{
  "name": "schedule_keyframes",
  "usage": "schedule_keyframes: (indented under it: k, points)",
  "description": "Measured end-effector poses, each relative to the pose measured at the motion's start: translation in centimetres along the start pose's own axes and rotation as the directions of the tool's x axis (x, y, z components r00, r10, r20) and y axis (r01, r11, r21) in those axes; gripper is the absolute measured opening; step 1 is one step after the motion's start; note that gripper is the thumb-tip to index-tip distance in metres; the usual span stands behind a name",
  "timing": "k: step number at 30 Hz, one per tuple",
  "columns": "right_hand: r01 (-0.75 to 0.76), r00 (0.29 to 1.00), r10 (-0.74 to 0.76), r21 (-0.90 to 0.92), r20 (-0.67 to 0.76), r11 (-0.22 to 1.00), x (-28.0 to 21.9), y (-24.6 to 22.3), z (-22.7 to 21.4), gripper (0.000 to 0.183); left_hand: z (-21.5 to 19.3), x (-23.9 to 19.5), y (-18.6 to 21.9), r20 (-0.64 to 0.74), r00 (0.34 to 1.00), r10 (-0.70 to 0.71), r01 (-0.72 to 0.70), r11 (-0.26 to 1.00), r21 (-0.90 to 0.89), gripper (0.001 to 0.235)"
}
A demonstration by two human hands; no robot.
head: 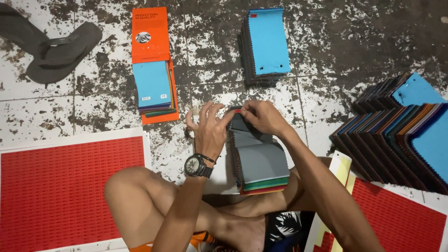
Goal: The person sits on the floor and assembles a stack of colorful notebooks. They repeatedly pick up a small red rectangular piece from a red perforated mat and place it onto the spine of the notebook stack, then press it down to secure it.
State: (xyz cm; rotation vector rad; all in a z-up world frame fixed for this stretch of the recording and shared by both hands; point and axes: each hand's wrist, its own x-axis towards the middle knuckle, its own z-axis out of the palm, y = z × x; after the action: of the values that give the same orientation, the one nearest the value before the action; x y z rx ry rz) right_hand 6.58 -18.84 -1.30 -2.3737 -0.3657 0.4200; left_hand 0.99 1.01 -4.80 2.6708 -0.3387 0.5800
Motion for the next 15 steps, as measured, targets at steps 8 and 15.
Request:
schedule_keyframes:
  k: [8, 15]
  points:
    - [-0.145, 0.989, 0.143, -0.070, -0.033, 0.987, -0.8, -2.0, 0.1, 0.020, -1.3, 0.3, 1.2, 0.129, 0.991, 0.026, -0.045, 0.988, 0.151, 0.041]
    - [0.234, 0.902, -0.389, -0.545, -0.188, 0.805, 1.2, 1.4, -0.3, 0.039, -1.7, 0.8, 1.5, 0.063, 0.995, 0.082, -0.094, 0.972, 0.213, 0.036]
